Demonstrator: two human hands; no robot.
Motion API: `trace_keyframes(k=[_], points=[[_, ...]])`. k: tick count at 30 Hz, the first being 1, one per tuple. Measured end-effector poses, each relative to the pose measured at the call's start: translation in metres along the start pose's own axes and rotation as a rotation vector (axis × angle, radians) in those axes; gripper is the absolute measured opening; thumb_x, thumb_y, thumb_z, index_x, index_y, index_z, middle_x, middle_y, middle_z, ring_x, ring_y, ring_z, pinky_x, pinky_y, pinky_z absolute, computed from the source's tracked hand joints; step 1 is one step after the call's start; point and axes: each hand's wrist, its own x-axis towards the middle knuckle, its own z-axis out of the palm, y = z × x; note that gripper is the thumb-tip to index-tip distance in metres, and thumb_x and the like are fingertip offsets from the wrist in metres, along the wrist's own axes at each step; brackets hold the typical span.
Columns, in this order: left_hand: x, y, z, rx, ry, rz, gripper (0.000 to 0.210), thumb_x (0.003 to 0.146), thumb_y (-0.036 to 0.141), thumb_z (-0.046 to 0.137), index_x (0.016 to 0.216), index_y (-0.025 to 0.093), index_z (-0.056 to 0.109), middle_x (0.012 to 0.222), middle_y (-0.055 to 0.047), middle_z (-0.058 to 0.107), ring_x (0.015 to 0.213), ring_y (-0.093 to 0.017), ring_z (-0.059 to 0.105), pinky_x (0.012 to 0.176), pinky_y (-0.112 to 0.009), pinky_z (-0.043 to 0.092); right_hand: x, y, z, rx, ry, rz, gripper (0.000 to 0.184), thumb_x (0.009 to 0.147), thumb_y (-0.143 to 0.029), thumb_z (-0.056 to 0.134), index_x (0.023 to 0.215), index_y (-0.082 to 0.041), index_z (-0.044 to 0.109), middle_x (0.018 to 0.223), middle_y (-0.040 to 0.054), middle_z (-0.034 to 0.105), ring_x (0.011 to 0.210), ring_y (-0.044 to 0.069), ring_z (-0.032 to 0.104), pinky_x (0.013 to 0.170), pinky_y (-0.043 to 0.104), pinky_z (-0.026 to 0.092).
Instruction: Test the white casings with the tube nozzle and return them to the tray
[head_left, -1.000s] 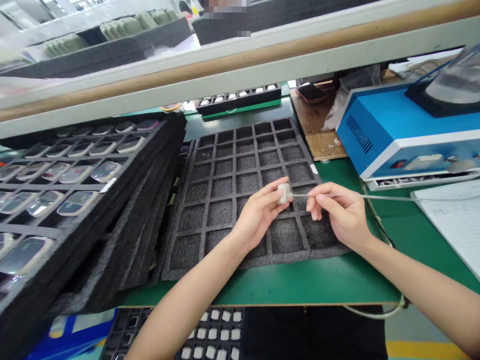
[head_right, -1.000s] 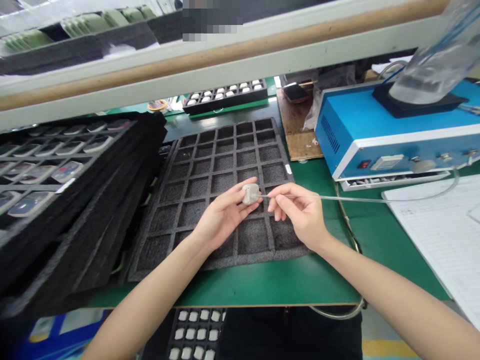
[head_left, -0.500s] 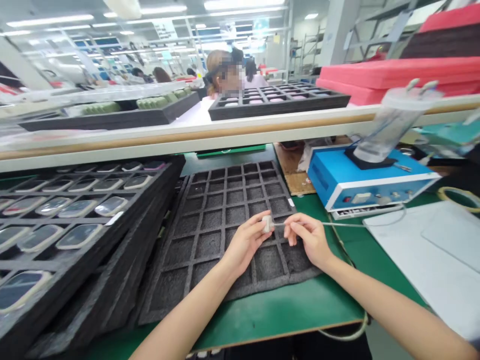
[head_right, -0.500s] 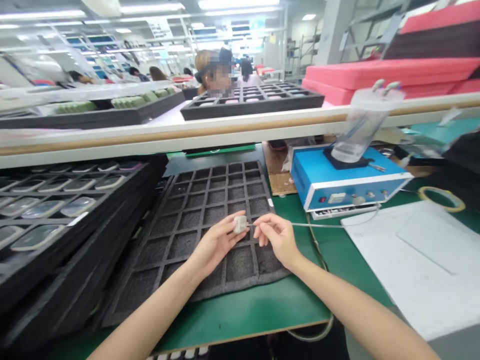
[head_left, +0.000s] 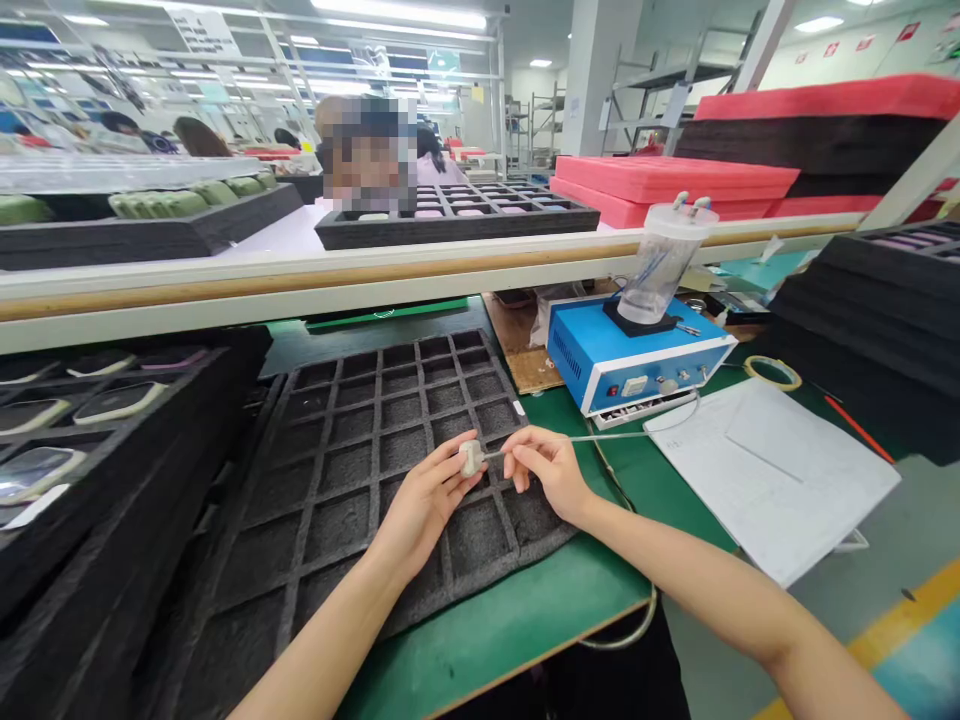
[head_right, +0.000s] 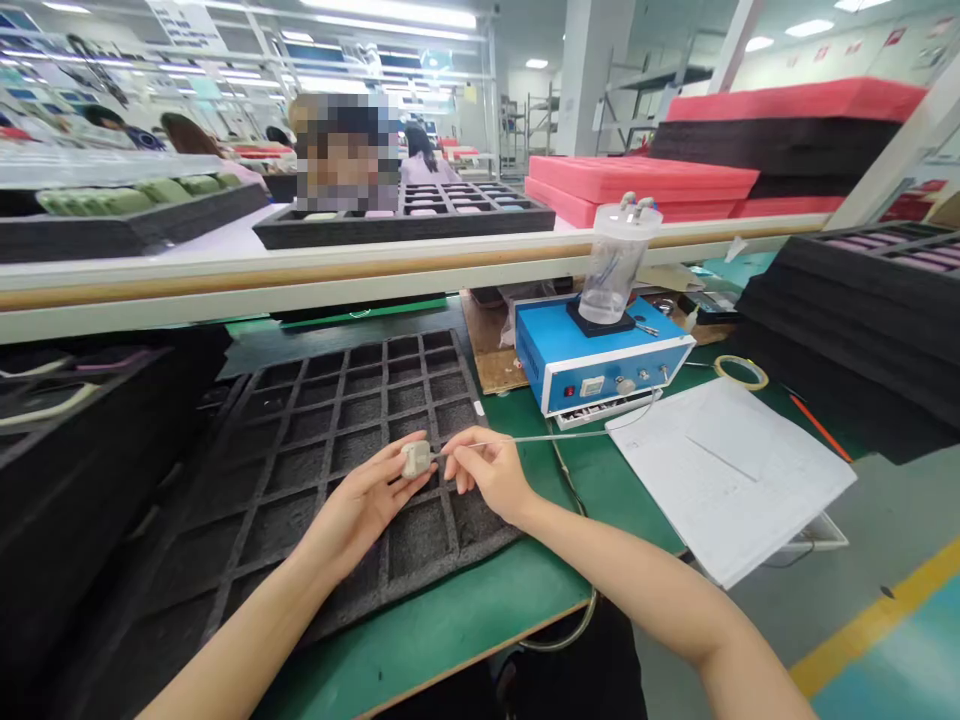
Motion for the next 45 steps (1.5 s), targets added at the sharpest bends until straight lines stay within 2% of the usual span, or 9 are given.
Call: trace_keyframes(k=[19,45], points=[[0.0020,-0.0024,-0.0029,-0.006,-0.007,0.002,0.039,0.073,0.023,0.068,0.111,0.016,0.064,0.101,-0.004,0.069,0.093,-0.018,0.063,0.098,-0.032,0.042,-0.0004,-0.0009,0.0008,-0.028,0.006,-0.013,0.012,0.075,-0.026,0.059,0.073,-0.015,0.063,0.055,-0.0017,0.062,0.037,0.006,0.048,0.039,0.019,0.035],[-0.0006,-0.0015,-0.0015,0.004,-0.021,0.006,0.040,0.074,0.024,0.067,0.113,0.016,0.063,0.104,-0.006,0.069,0.095,-0.017,0.063,0.099,-0.032,0.041,-0.0014,-0.0038,0.0011,-0.046,0.012,0.001,0.014,0.075,-0.029,0.060,0.072,-0.015,0.062,0.054,-0.0014,0.061,0.037,0.007,0.048,0.039,0.020,0.035]])
